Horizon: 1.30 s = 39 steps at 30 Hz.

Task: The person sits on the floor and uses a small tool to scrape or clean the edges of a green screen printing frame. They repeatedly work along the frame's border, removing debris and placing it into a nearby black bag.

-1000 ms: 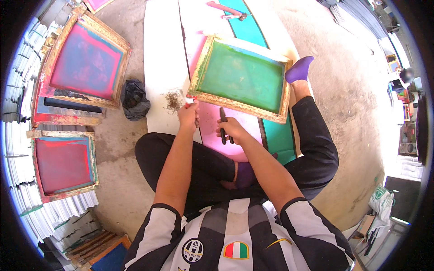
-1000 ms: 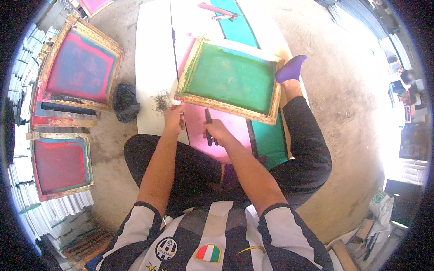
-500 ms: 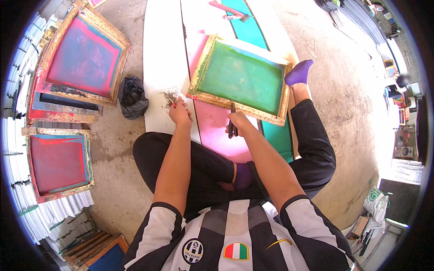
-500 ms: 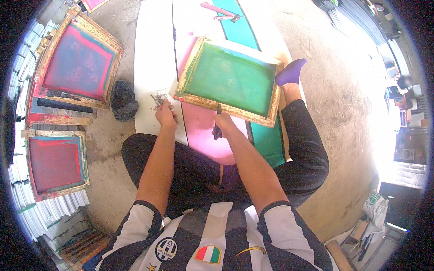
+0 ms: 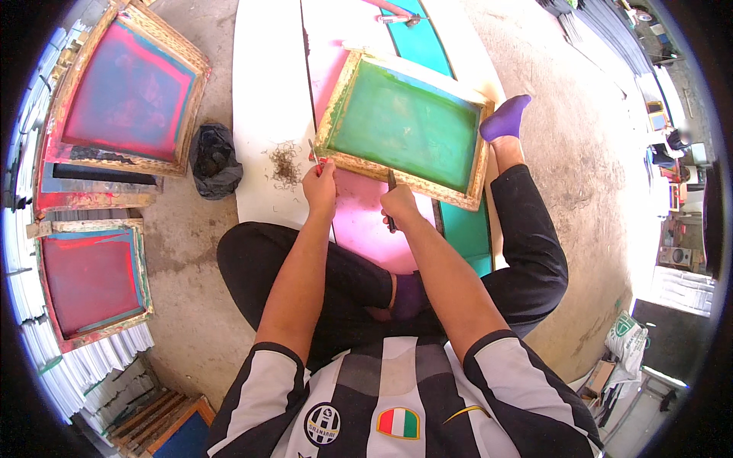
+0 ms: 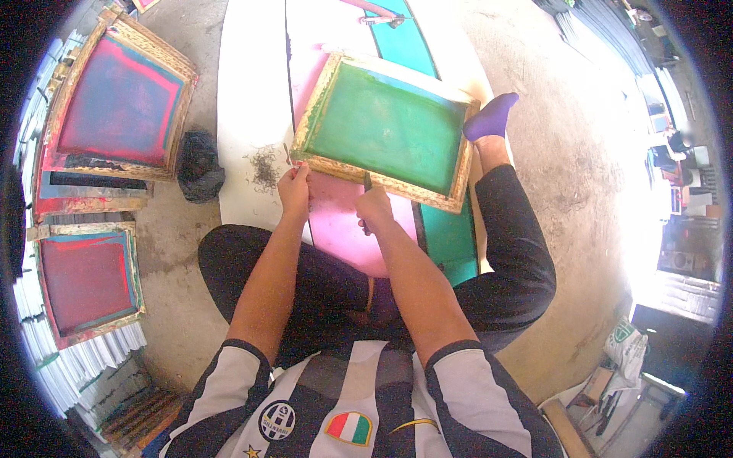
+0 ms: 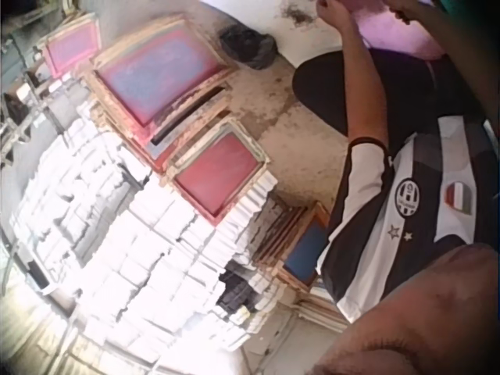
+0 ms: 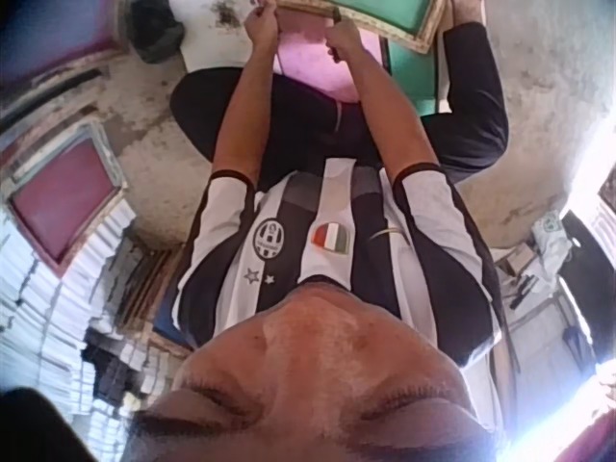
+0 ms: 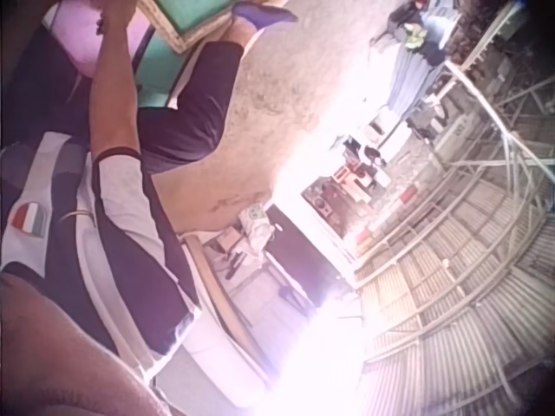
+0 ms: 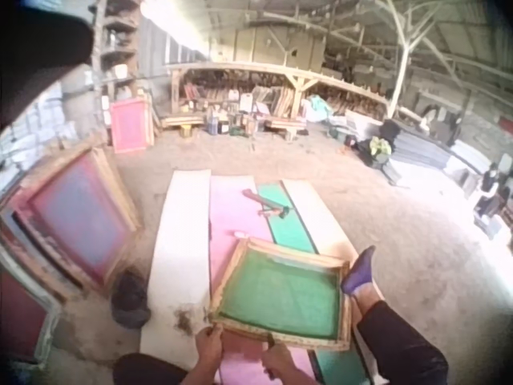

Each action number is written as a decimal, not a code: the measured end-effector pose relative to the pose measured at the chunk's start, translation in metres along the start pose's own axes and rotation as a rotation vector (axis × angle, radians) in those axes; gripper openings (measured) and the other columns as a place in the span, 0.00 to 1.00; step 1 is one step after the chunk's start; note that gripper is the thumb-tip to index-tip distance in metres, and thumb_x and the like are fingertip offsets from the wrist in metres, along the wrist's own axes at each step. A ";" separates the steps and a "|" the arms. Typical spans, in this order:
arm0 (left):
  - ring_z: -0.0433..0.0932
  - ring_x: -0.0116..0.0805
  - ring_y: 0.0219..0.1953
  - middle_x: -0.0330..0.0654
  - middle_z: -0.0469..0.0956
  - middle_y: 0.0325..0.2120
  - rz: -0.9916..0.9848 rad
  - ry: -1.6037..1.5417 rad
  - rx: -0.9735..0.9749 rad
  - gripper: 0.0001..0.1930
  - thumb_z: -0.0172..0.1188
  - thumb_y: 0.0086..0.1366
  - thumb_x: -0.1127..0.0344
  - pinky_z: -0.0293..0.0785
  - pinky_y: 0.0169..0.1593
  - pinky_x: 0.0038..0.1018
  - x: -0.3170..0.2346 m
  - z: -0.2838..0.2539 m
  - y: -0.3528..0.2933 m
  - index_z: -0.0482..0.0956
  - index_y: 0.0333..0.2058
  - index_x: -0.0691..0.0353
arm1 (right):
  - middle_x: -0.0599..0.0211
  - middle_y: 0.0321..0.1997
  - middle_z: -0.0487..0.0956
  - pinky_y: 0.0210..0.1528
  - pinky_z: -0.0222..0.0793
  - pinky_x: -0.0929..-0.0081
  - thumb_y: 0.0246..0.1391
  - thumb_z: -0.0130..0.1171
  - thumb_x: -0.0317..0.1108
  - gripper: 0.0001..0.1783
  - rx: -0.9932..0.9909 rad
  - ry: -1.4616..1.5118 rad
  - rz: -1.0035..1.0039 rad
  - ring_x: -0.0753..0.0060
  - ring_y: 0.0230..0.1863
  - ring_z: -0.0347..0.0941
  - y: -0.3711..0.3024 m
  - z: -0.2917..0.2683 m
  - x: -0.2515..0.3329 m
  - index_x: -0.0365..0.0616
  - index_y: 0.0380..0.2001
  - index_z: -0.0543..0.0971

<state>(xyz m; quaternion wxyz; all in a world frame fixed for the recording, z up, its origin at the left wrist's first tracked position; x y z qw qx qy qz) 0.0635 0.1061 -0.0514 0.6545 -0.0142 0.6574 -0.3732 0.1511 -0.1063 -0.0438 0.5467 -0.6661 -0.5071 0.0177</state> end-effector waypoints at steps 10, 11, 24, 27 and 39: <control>0.62 0.22 0.11 0.31 0.67 0.16 -0.101 -0.001 0.020 0.13 0.60 0.67 0.58 0.55 0.14 0.23 0.002 0.001 -0.008 0.72 0.26 0.58 | 0.57 0.18 0.75 0.11 0.64 0.65 0.52 0.46 0.26 0.07 -0.042 -0.001 -0.045 0.66 0.13 0.72 -0.005 -0.001 -0.001 0.34 0.26 0.72; 0.61 0.21 0.12 0.30 0.66 0.17 -0.107 -0.002 0.027 0.13 0.59 0.68 0.58 0.56 0.15 0.22 0.004 -0.002 -0.009 0.72 0.27 0.57 | 0.57 0.18 0.75 0.11 0.65 0.65 0.52 0.46 0.26 0.07 -0.049 -0.006 -0.047 0.65 0.13 0.72 -0.006 0.000 0.000 0.34 0.26 0.73; 0.64 0.26 0.10 0.35 0.70 0.20 -0.230 -0.054 -0.014 0.15 0.57 0.68 0.56 0.53 0.12 0.27 0.015 -0.041 -0.027 0.72 0.27 0.59 | 0.45 0.27 0.82 0.24 0.78 0.59 0.51 0.50 0.32 0.13 -0.176 -0.029 -0.234 0.52 0.26 0.82 -0.001 -0.001 0.002 0.34 0.34 0.78; 0.64 0.27 0.10 0.35 0.70 0.19 -0.265 -0.005 -0.042 0.14 0.57 0.68 0.55 0.52 0.12 0.27 0.001 -0.040 -0.043 0.73 0.28 0.58 | 0.45 0.29 0.83 0.29 0.79 0.57 0.50 0.50 0.32 0.13 -0.192 -0.051 -0.134 0.50 0.28 0.82 0.002 -0.001 -0.008 0.36 0.35 0.79; 0.65 0.22 0.14 0.35 0.77 0.25 -0.096 0.210 0.404 0.16 0.66 0.64 0.55 0.60 0.17 0.24 0.022 0.017 -0.045 0.79 0.41 0.61 | 0.56 0.19 0.78 0.21 0.74 0.64 0.51 0.50 0.30 0.09 0.212 0.054 -0.394 0.63 0.17 0.77 -0.048 0.053 0.001 0.34 0.29 0.76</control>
Point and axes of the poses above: each hand's wrist, its own y-axis towards the middle knuckle, its own z-axis out of the palm, x = y × z, the point moved 9 cm from there along y, towards the middle knuckle
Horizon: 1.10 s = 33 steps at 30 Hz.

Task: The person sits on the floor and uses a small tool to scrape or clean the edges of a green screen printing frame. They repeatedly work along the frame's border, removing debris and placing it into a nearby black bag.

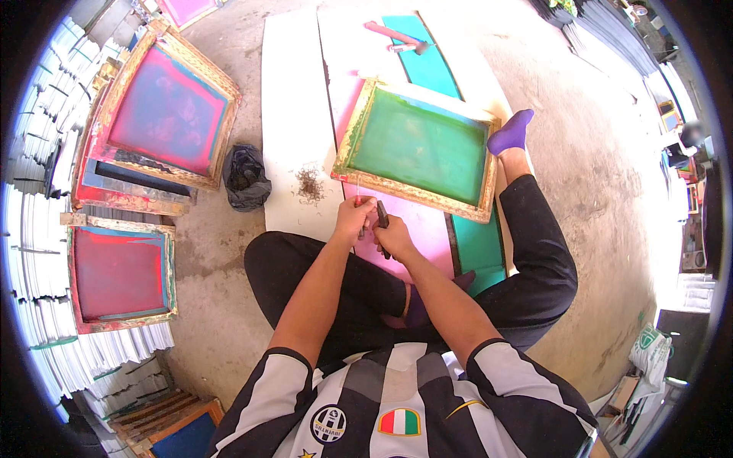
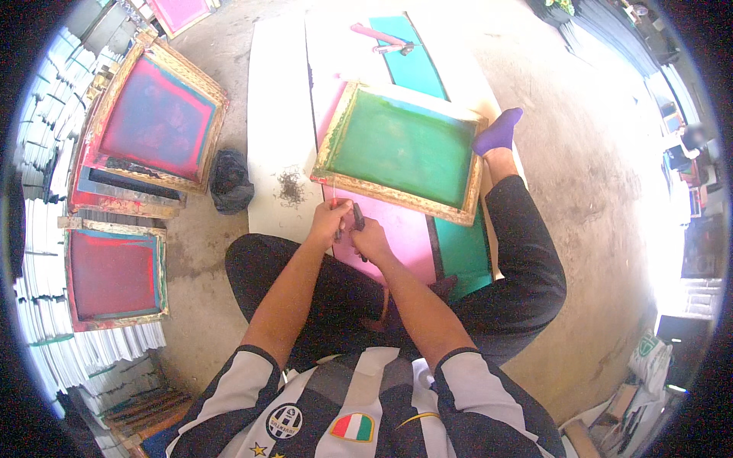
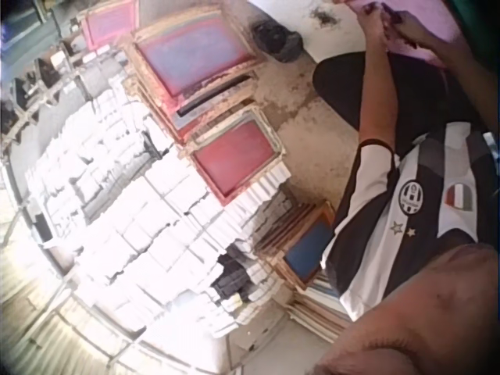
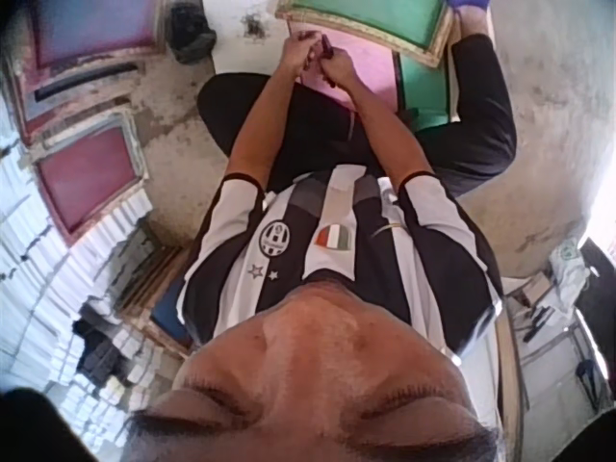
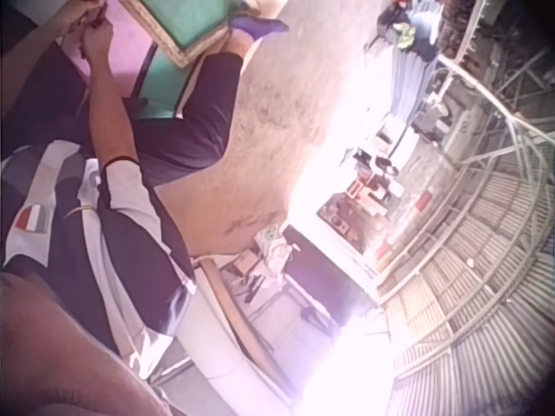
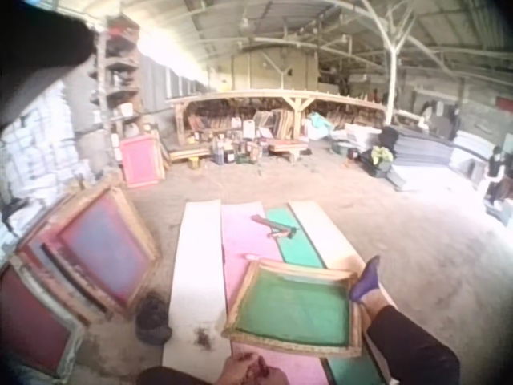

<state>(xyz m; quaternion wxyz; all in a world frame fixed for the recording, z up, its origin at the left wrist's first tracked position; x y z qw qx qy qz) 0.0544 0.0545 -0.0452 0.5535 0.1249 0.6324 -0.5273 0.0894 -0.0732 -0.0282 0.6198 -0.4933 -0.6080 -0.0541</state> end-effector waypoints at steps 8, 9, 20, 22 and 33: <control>0.64 0.22 0.15 0.33 0.72 0.20 -0.092 -0.138 0.024 0.10 0.64 0.66 0.59 0.59 0.18 0.24 -0.011 -0.003 -0.002 0.78 0.35 0.59 | 0.57 0.25 0.78 0.23 0.75 0.69 0.49 0.55 0.26 0.11 0.275 0.200 0.063 0.64 0.21 0.77 0.009 0.007 0.010 0.34 0.38 0.75; 0.64 0.21 0.16 0.34 0.74 0.21 -0.094 -0.150 0.021 0.09 0.63 0.66 0.60 0.59 0.18 0.23 -0.011 -0.006 -0.001 0.78 0.34 0.60 | 0.56 0.26 0.78 0.24 0.76 0.69 0.50 0.55 0.26 0.12 0.315 0.223 0.061 0.64 0.21 0.77 0.007 0.009 0.016 0.35 0.40 0.75; 0.64 0.26 0.11 0.32 0.66 0.14 -0.051 -0.288 -0.299 0.12 0.61 0.67 0.55 0.56 0.11 0.28 -0.007 -0.066 0.020 0.72 0.30 0.54 | 0.58 0.37 0.80 0.35 0.79 0.60 0.66 0.52 0.42 0.24 0.459 0.598 0.239 0.63 0.34 0.80 -0.027 0.017 0.024 0.41 0.59 0.67; 0.64 0.27 0.11 0.32 0.65 0.13 -0.058 -0.349 -0.469 0.15 0.60 0.67 0.51 0.55 0.11 0.27 -0.007 -0.095 0.020 0.71 0.28 0.54 | 0.57 0.38 0.80 0.35 0.79 0.58 0.66 0.52 0.43 0.26 0.410 0.628 0.177 0.61 0.36 0.80 -0.020 0.009 0.016 0.44 0.62 0.64; 0.62 0.29 0.13 0.32 0.63 0.13 -0.045 -0.564 -0.694 0.18 0.57 0.68 0.48 0.52 0.15 0.27 0.008 -0.104 0.030 0.70 0.27 0.55 | 0.46 0.44 0.77 0.34 0.79 0.45 0.65 0.52 0.42 0.22 0.238 0.360 0.386 0.51 0.40 0.80 0.015 -0.073 -0.021 0.38 0.55 0.65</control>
Point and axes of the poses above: each hand's wrist, its own y-axis towards the middle knuckle, its own z-axis out of the palm, x = y × z, the point moved 9 cm from there along y, towards the middle knuckle
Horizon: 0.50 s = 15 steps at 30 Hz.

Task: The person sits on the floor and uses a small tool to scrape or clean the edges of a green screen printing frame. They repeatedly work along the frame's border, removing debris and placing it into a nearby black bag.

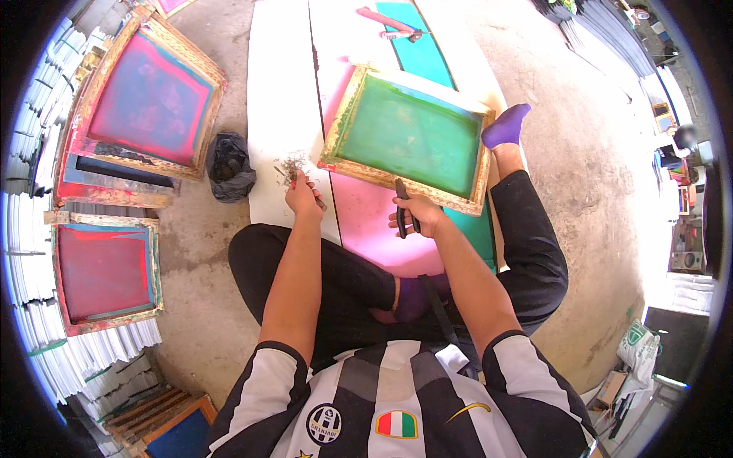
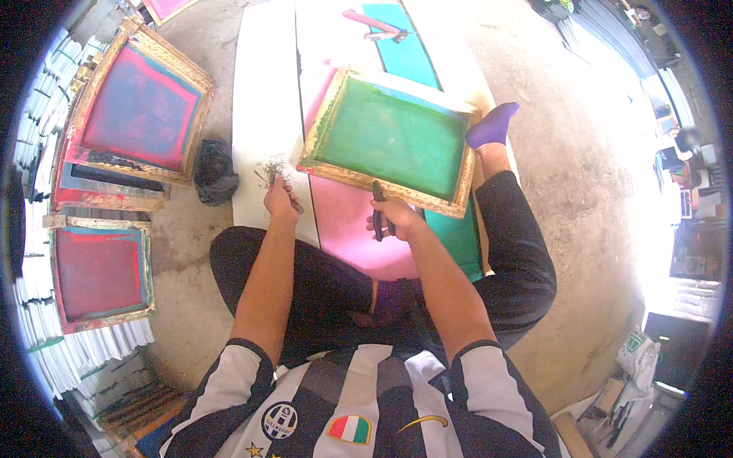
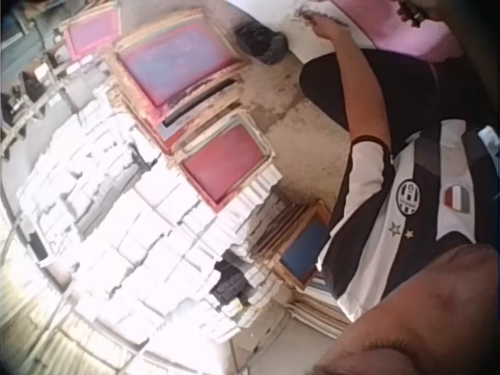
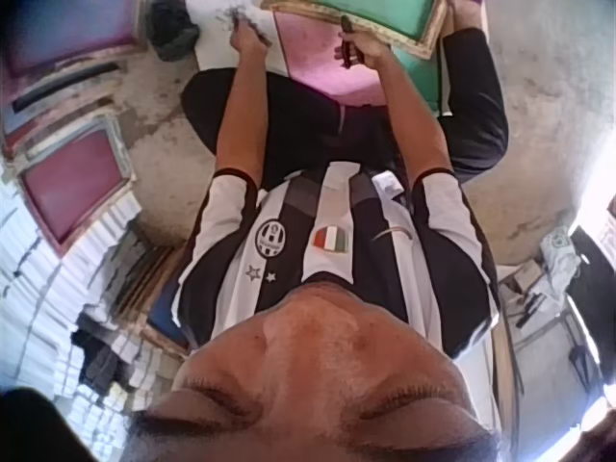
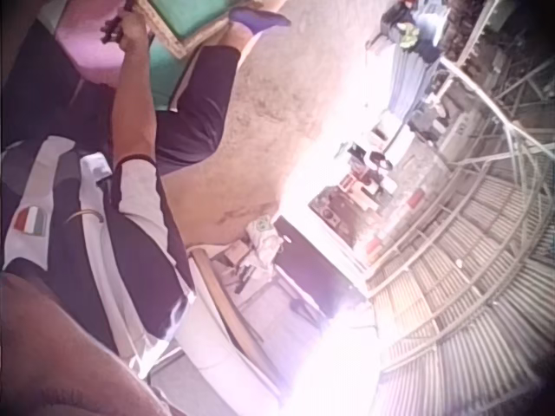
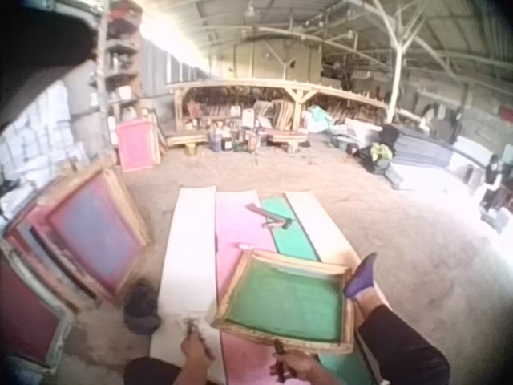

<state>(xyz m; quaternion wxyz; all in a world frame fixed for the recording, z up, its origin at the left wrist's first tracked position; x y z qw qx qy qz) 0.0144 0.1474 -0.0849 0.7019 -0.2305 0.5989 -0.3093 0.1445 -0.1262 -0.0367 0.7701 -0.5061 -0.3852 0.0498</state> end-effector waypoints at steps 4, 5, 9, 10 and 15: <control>0.60 0.27 0.12 0.32 0.65 0.16 -0.021 0.047 0.033 0.17 0.56 0.68 0.47 0.51 0.15 0.27 0.004 0.002 0.000 0.70 0.29 0.53 | 0.41 0.45 0.78 0.38 0.81 0.42 0.65 0.54 0.41 0.22 0.016 -0.063 0.099 0.47 0.43 0.80 0.004 -0.009 0.005 0.37 0.54 0.67; 0.60 0.27 0.12 0.32 0.66 0.17 -0.040 0.058 0.047 0.16 0.56 0.69 0.47 0.51 0.15 0.27 0.006 0.003 0.000 0.70 0.29 0.52 | 0.41 0.45 0.78 0.38 0.81 0.42 0.65 0.54 0.41 0.22 0.022 -0.089 0.113 0.47 0.43 0.80 0.006 -0.012 0.007 0.36 0.54 0.67; 0.59 0.26 0.11 0.31 0.65 0.16 -0.054 0.063 0.048 0.14 0.56 0.68 0.48 0.50 0.15 0.26 0.002 0.005 -0.007 0.70 0.30 0.50 | 0.41 0.44 0.78 0.37 0.80 0.41 0.65 0.54 0.41 0.24 0.039 -0.172 0.151 0.46 0.42 0.81 0.008 -0.014 0.016 0.31 0.52 0.66; 0.60 0.25 0.12 0.31 0.66 0.17 -0.070 0.065 0.051 0.14 0.56 0.69 0.50 0.51 0.15 0.26 -0.001 0.009 -0.017 0.70 0.29 0.51 | 0.41 0.44 0.78 0.38 0.80 0.40 0.65 0.55 0.41 0.24 0.038 -0.181 0.166 0.46 0.42 0.81 0.009 -0.018 0.017 0.31 0.52 0.66; 0.62 0.24 0.11 0.32 0.68 0.18 -0.091 0.062 0.069 0.15 0.56 0.69 0.52 0.51 0.13 0.25 -0.005 0.014 -0.030 0.70 0.29 0.56 | 0.42 0.43 0.80 0.37 0.81 0.47 0.63 0.55 0.41 0.23 0.051 -0.245 0.256 0.49 0.38 0.82 0.012 -0.025 0.022 0.31 0.51 0.68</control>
Point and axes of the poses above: each hand's wrist, its own y-axis towards the middle knuckle, its own z-axis out of the palm, x = y × z, the point moved 9 cm from there along y, towards the middle knuckle
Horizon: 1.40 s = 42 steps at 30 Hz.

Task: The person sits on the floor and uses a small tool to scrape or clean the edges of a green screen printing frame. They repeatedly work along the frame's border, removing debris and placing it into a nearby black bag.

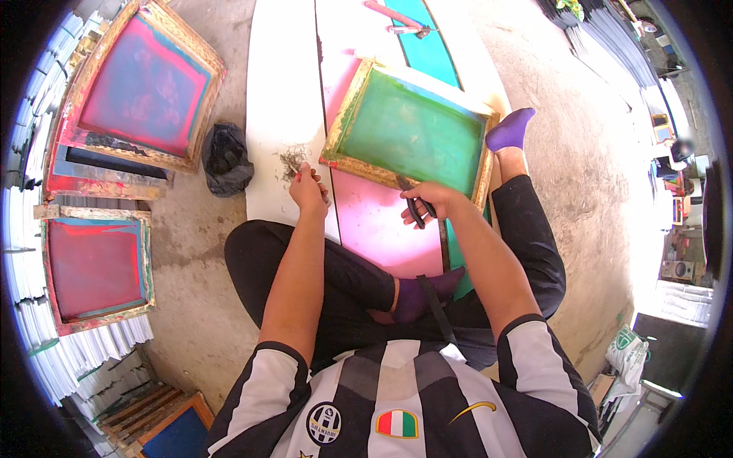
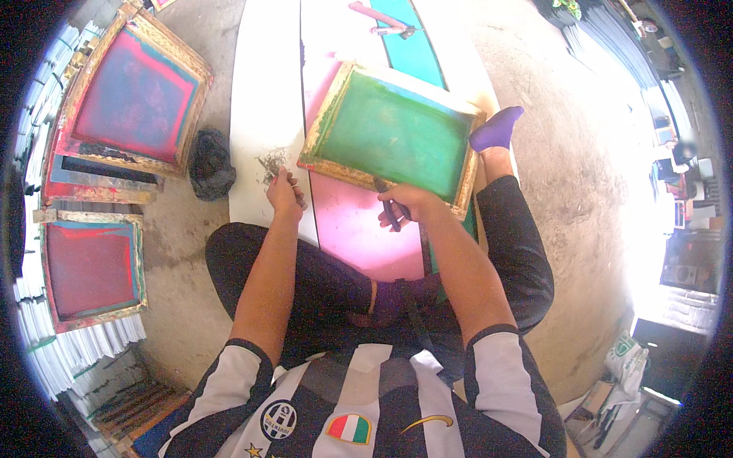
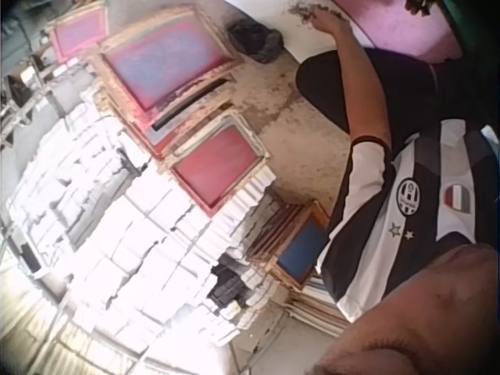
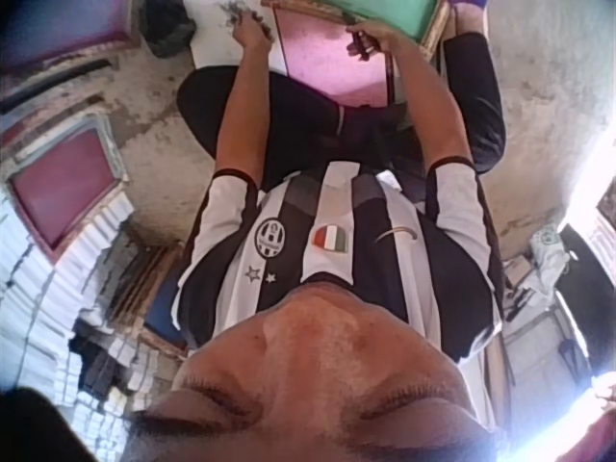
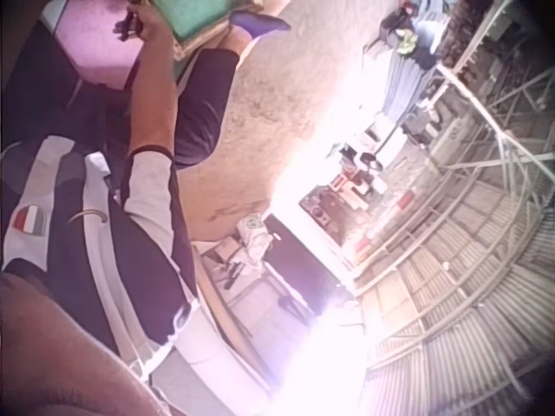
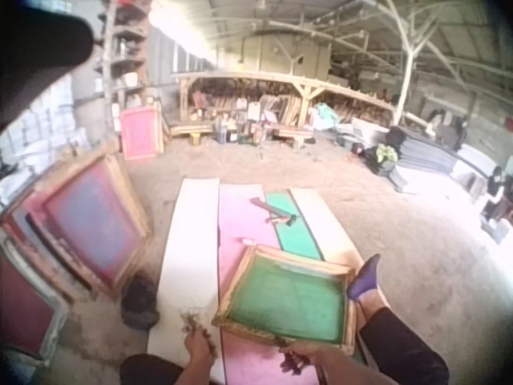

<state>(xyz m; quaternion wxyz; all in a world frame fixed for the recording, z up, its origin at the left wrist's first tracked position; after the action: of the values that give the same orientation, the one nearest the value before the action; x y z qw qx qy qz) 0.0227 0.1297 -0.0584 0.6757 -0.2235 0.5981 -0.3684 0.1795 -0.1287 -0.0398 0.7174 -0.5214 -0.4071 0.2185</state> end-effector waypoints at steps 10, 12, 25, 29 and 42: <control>0.62 0.26 0.11 0.33 0.66 0.19 0.084 0.013 0.064 0.15 0.56 0.69 0.51 0.50 0.12 0.26 0.010 0.011 0.021 0.70 0.31 0.55 | 0.55 0.23 0.76 0.16 0.69 0.58 0.49 0.58 0.28 0.12 -0.232 -0.100 -0.122 0.63 0.18 0.73 0.009 0.007 0.001 0.32 0.35 0.72; 0.62 0.25 0.10 0.33 0.68 0.18 0.092 0.014 0.059 0.16 0.56 0.69 0.52 0.52 0.12 0.25 0.007 0.013 0.013 0.70 0.28 0.56 | 0.56 0.24 0.75 0.16 0.68 0.60 0.48 0.57 0.26 0.07 -0.381 0.029 -0.152 0.66 0.18 0.73 0.007 0.020 -0.005 0.34 0.30 0.73; 0.63 0.24 0.11 0.31 0.67 0.18 0.075 0.067 0.095 0.13 0.58 0.67 0.53 0.54 0.12 0.27 0.009 0.020 0.004 0.70 0.28 0.52 | 0.42 0.38 0.82 0.47 0.74 0.52 0.49 0.55 0.35 0.18 -0.847 -0.333 -0.343 0.42 0.43 0.79 0.012 0.020 -0.010 0.37 0.42 0.78; 0.64 0.22 0.13 0.30 0.69 0.20 0.013 0.307 0.242 0.12 0.62 0.65 0.55 0.56 0.12 0.26 0.025 0.020 -0.005 0.73 0.31 0.55 | 0.42 0.37 0.82 0.47 0.74 0.51 0.49 0.55 0.37 0.17 -0.823 -0.309 -0.396 0.40 0.43 0.79 0.008 0.028 -0.009 0.39 0.40 0.80; 0.63 0.27 0.12 0.31 0.66 0.13 -0.096 0.489 0.526 0.12 0.65 0.63 0.55 0.53 0.14 0.27 0.043 0.037 -0.037 0.76 0.31 0.55 | 0.56 0.32 0.81 0.24 0.76 0.69 0.58 0.55 0.37 0.17 -0.155 -0.197 -0.473 0.66 0.28 0.80 -0.002 0.104 0.003 0.38 0.46 0.75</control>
<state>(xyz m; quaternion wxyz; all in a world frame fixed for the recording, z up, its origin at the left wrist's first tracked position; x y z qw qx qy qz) 0.0511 0.0686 -0.0518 0.5289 0.0251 0.6159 -0.5834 0.0968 -0.0683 -0.0244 0.6634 -0.4415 -0.6009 0.0625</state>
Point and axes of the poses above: each hand's wrist, its own y-axis towards the middle knuckle, its own z-axis out of the palm, x = y × z, the point moved 9 cm from there along y, towards the middle knuckle
